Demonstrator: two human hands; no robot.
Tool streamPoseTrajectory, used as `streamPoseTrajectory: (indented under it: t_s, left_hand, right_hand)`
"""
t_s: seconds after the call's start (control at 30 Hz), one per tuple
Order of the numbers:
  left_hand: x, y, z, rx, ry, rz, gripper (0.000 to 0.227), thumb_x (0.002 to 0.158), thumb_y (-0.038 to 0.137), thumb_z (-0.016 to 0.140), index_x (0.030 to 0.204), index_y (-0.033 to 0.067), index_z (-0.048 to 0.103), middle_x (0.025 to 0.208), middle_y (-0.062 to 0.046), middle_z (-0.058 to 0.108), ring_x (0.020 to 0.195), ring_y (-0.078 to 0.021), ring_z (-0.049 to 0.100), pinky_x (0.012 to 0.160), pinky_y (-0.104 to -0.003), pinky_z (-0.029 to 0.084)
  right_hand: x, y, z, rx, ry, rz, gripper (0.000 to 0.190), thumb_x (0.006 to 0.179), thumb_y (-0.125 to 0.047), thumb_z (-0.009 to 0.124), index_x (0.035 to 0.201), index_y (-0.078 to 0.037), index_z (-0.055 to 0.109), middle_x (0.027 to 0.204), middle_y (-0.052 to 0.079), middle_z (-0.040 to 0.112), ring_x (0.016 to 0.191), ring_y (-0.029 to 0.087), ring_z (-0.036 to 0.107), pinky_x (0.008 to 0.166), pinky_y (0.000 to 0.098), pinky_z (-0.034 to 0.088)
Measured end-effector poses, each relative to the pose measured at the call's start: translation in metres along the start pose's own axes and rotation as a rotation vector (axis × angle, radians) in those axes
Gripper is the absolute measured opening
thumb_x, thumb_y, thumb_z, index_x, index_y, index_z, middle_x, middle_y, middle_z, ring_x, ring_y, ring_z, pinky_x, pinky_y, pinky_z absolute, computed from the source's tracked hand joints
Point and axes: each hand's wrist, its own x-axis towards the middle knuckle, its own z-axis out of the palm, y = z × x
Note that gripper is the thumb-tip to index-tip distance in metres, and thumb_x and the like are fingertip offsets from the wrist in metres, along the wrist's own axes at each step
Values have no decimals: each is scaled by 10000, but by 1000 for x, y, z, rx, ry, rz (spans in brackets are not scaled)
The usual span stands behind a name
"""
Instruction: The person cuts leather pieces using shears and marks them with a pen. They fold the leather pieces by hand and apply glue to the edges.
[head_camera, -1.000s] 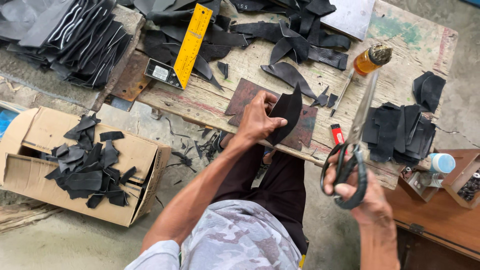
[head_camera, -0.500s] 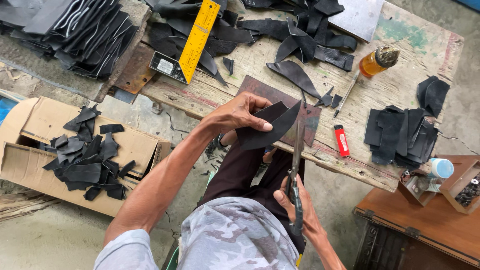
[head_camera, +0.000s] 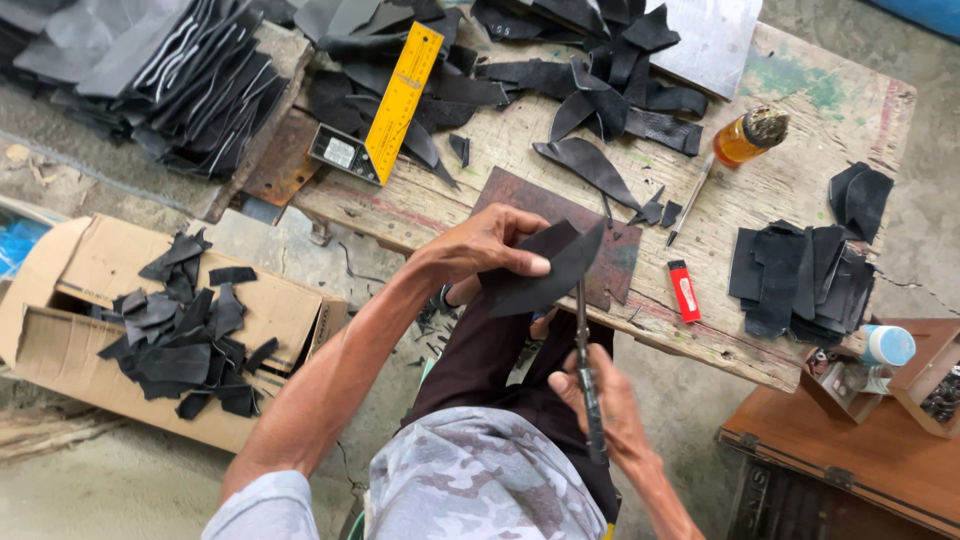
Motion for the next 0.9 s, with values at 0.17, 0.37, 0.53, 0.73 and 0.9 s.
streamPoseTrajectory:
  t_s: [0.17, 0.37, 0.53, 0.73, 0.9]
  left_hand:
    - [26, -4, -8, 152, 208, 121, 356, 816, 88, 773, 1149, -3, 682, 1023, -25, 745, 924, -105, 698, 818, -277, 583]
    - [57, -6, 2, 784, 429, 43, 345, 695, 162, 854, 921, -48, 701, 783, -168, 735, 754, -240, 739, 669, -380, 561]
    - [54, -5, -3, 970, 429, -31, 428, 654, 252, 910, 843, -75, 710, 695, -200, 701, 679, -323, 731, 655, -430, 548]
    - [53, 3, -2, 971, 408, 102, 575, 576, 243, 926, 980, -84, 681, 701, -209, 713, 702, -372, 741, 659, -448, 568]
    - [50, 11, 10, 1158, 387, -12, 763, 685, 297, 920, 1250, -74, 565, 820, -270, 707, 811, -459, 694, 714, -512, 534]
  right_hand:
    - [52, 4, -84, -491, 360, -267, 460, 833, -441, 833, 822, -29, 631, 611, 107, 573, 492, 206, 526, 502, 424, 441]
    - [147, 25, -154, -710, 453, -194, 746, 760, -577, 918, 990, 20, 534, 627, 117, 618, 507, 286, 619, 505, 432, 511]
    - [184, 26, -158, -735, 446, -206, 759, 704, -617, 928, 963, -16, 543, 669, 157, 641, 589, 350, 657, 542, 505, 512]
    - [196, 23, -155, -757, 303, -135, 664, 795, -566, 852, 1056, -20, 580, 719, 228, 656, 686, 445, 663, 623, 541, 505]
    - [194, 5, -166, -700, 46, -50, 522, 797, -360, 832, 1117, -13, 608, 895, 247, 697, 866, 423, 679, 754, 502, 523]
